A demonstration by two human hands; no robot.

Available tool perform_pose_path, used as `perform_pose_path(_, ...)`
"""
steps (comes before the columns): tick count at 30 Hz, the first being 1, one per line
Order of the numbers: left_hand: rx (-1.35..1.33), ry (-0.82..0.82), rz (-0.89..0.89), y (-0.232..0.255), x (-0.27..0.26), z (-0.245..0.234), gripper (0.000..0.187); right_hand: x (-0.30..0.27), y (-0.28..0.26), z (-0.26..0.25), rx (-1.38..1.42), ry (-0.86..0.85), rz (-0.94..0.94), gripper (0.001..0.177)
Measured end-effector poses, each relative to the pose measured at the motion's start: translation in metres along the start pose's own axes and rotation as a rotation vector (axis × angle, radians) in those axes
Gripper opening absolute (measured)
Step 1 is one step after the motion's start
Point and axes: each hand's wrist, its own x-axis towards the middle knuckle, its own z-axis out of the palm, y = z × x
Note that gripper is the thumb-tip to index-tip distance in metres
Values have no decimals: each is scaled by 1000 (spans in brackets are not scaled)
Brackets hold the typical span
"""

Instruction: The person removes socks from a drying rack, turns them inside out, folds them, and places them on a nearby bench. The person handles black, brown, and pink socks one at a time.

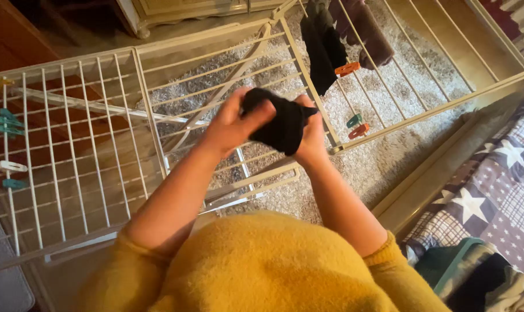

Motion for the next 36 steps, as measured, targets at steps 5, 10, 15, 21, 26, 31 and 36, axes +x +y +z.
perform_pose_path(5, -260, -112, -46, -2, -2, -6, 29, -5, -14, 0, 243, -28, 14, 26)
perform_pose_path(10, -209, -67, 3, -7, -15, -5, 20, -12, -30, -3, 417, -60, 19, 27)
perform_pose_path(15, -198, 13, 51, -6, -18, -6, 21, -17, -47, -4, 595, -96, 16, 28)
perform_pose_path(21, 76, 182, 309, -18, -26, -5, 42, -25, -92, -19, 224, -128, -230, 30)
perform_pose_path(26, 358, 92, 720, -30, -45, 26, 46, -52, -80, 0, 716, -128, 372, 52)
perform_pose_path(31, 192, -141, 763, -8, -50, 18, 43, -52, -87, -6, 851, -94, 433, 26)
perform_pose_path(36, 108, -133, 573, 13, -12, 3, 30, -56, -122, -18, 836, -195, 315, 32)
